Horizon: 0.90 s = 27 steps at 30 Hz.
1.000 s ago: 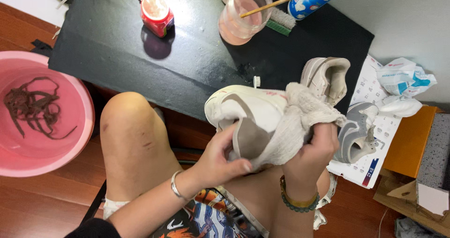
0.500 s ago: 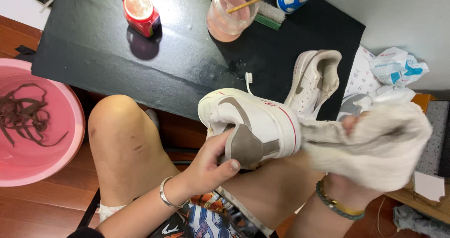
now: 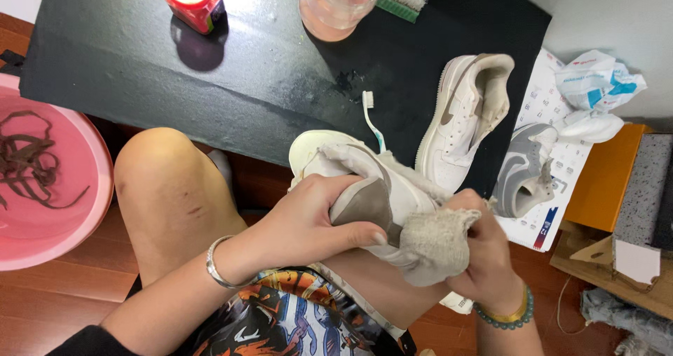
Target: The person cleans a white sneaker using a toothbrush and a cloth. They scrub the upper, sole, and heel of the shoe, then wipe it down with the cloth. The person also cleans the shoe laces separately.
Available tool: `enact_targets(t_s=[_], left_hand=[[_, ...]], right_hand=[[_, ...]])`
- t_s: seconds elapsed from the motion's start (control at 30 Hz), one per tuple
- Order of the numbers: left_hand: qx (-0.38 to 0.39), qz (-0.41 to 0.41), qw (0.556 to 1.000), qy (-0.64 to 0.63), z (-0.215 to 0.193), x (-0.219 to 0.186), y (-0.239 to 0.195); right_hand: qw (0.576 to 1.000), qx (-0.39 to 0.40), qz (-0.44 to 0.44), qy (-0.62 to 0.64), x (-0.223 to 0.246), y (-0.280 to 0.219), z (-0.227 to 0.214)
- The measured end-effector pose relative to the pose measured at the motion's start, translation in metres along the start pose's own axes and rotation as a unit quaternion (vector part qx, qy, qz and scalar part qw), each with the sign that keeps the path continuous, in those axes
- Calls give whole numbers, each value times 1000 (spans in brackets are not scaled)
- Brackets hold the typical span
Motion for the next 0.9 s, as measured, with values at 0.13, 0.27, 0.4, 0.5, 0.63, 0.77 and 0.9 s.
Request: enact_targets(t_s=[0.13, 0.27, 0.4, 0.5, 0.63, 0.77, 0.9], left_hand=[[-27, 22, 998, 60, -3, -13, 2], [-18, -6, 999, 48, 1, -12, 3], [-9, -26, 998, 51, 1, -11, 3], [-7, -37, 998, 47, 3, -8, 2], [-16, -26, 998, 52, 0, -12, 2], [-16, -38, 997, 60, 2, -8, 2], [-18, -14, 998, 52, 1, -12, -2]], right_hand=[[998, 5, 45, 32, -10, 6, -4], [987, -6, 144, 75, -31, 2, -8], [980, -57, 144, 128, -40, 0, -11], [982, -45, 143, 112, -42, -2, -8], [983, -39, 150, 100, -37, -2, -8], [994, -6, 69, 86, -22, 4, -4], [982, -36, 164, 84, -44, 3, -6]])
Point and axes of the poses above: each hand's wrist, its own y-axis towards the middle knuckle, its own z-axis out of the palm, x = y × z, the point moved 9 cm from there along y, towards the middle knuckle, and after that the axes turned 3 degrees about y, right-handed, at the moved point
